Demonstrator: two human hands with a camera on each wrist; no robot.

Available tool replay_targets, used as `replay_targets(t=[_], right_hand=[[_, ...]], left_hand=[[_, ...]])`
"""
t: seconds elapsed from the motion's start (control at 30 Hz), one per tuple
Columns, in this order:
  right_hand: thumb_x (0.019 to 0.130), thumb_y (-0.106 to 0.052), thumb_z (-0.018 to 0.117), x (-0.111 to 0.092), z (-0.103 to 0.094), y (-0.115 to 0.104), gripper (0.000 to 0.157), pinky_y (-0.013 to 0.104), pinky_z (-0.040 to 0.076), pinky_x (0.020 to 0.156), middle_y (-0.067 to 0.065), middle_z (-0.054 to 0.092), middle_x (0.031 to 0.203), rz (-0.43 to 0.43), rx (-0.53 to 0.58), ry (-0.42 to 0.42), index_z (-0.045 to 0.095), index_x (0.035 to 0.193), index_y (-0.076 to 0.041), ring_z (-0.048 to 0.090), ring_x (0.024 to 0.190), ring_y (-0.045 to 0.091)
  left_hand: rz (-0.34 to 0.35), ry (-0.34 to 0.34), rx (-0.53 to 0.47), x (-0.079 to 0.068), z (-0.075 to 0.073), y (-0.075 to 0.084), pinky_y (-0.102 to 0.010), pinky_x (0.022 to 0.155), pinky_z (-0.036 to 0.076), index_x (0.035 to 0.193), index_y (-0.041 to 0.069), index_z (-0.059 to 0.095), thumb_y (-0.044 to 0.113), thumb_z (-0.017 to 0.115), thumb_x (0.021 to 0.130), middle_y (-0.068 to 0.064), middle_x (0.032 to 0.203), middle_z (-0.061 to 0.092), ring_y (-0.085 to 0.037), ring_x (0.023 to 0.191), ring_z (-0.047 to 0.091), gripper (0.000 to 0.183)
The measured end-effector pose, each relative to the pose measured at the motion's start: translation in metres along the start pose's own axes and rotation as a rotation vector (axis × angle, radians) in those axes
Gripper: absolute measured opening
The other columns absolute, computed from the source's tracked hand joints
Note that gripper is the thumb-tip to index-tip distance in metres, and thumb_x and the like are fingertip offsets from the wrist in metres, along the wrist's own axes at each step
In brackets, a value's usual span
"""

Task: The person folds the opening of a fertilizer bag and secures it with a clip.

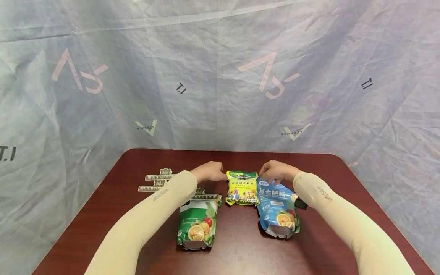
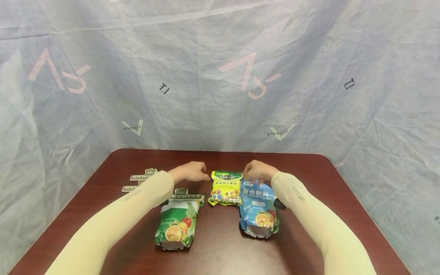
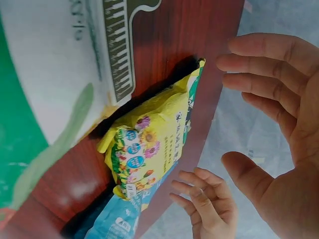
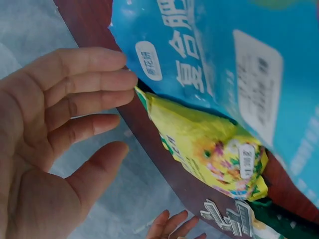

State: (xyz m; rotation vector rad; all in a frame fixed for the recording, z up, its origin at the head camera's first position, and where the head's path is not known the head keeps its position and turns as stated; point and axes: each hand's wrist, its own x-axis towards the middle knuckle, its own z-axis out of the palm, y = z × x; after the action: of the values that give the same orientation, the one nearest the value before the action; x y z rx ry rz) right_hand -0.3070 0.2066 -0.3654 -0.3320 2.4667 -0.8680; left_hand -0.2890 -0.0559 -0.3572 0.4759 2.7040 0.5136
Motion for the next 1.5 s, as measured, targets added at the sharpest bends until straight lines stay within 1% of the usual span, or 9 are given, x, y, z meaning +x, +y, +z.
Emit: replay_targets(t=[0.13,0.23,0.4,0.5,0.8,1.07,1.2,1.37,1.5], right_hand=[[0.088,-0.011,0.057,0.003,0.0,0.001,0.033,0.046,0.05,0.076,0.019,0.062,0.105,0.007,-0.005,0.018,0.056,0.116,0.006,0.06,0.096,0.035],[0.089,-0.01,0.056,0.008,0.0,0.004,0.033,0.047,0.049,0.078,0.021,0.061,0.105,0.011,-0.01,0.027,0.055,0.117,0.007,0.06,0.096,0.035],[0.088,-0.009,0.057,0.018,-0.001,0.009,0.031,0.046,0.049,0.079,0.022,0.062,0.104,0.024,-0.019,0.068,0.057,0.114,0.008,0.061,0.094,0.034],[0.088,-0.009,0.057,0.022,-0.003,0.01,0.031,0.046,0.048,0.08,0.021,0.062,0.104,0.037,-0.02,0.083,0.057,0.114,0.007,0.061,0.095,0.034],[0.088,-0.011,0.058,0.034,-0.006,0.011,0.032,0.045,0.049,0.08,0.017,0.062,0.103,0.084,-0.049,0.1,0.056,0.115,0.006,0.061,0.094,0.032],[0.088,-0.011,0.058,0.042,-0.003,0.009,0.032,0.045,0.049,0.077,0.016,0.062,0.103,0.086,-0.065,0.134,0.056,0.115,0.006,0.061,0.092,0.031],[0.087,-0.013,0.059,0.045,-0.001,0.009,0.032,0.044,0.049,0.077,0.018,0.062,0.103,0.088,-0.06,0.13,0.057,0.114,0.005,0.061,0.091,0.031],[0.088,-0.013,0.058,0.05,0.001,0.008,0.031,0.045,0.049,0.079,0.02,0.06,0.105,0.083,-0.063,0.114,0.058,0.113,0.005,0.061,0.093,0.032],[0.088,-0.014,0.059,0.055,0.004,0.008,0.03,0.045,0.048,0.079,0.019,0.06,0.105,0.081,-0.076,0.099,0.06,0.112,0.003,0.06,0.092,0.031]], left_hand=[[-0.017,-0.021,0.018,0.007,0.0,0.003,-0.029,0.055,0.032,0.077,0.008,0.05,0.029,0.056,0.089,-0.001,0.068,0.039,-0.014,0.057,0.034,0.025],[-0.025,-0.034,0.049,0.013,-0.001,0.004,-0.03,0.057,0.033,0.078,0.009,0.053,0.029,0.055,0.089,-0.001,0.069,0.043,-0.015,0.058,0.037,0.023],[-0.045,-0.054,0.052,0.02,-0.002,0.005,-0.034,0.077,0.042,0.119,0.006,0.054,0.033,0.054,0.09,-0.008,0.117,0.054,-0.019,0.098,0.052,0.04],[-0.059,-0.063,0.027,0.023,-0.003,0.007,-0.036,0.081,0.042,0.126,0.006,0.05,0.033,0.053,0.09,-0.009,0.128,0.049,-0.021,0.106,0.05,0.044],[-0.049,-0.034,0.066,0.038,-0.003,0.008,-0.032,0.068,0.036,0.085,0.011,0.057,0.032,0.051,0.092,-0.005,0.097,0.054,-0.018,0.08,0.049,0.022],[-0.062,-0.039,0.028,0.042,-0.003,0.012,-0.033,0.068,0.036,0.089,0.011,0.058,0.031,0.051,0.093,-0.004,0.092,0.052,-0.02,0.081,0.049,0.022],[-0.071,-0.037,0.019,0.045,0.0,0.012,-0.032,0.067,0.036,0.079,0.012,0.052,0.03,0.05,0.094,-0.005,0.08,0.046,-0.021,0.076,0.048,0.023],[-0.076,-0.026,0.014,0.052,0.004,0.011,-0.032,0.066,0.036,0.085,0.009,0.056,0.028,0.05,0.094,-0.006,0.087,0.051,-0.019,0.073,0.047,0.021],[-0.078,-0.034,-0.014,0.055,0.007,0.01,-0.032,0.065,0.036,0.084,0.009,0.056,0.027,0.05,0.093,-0.006,0.08,0.049,-0.017,0.064,0.043,0.021]])
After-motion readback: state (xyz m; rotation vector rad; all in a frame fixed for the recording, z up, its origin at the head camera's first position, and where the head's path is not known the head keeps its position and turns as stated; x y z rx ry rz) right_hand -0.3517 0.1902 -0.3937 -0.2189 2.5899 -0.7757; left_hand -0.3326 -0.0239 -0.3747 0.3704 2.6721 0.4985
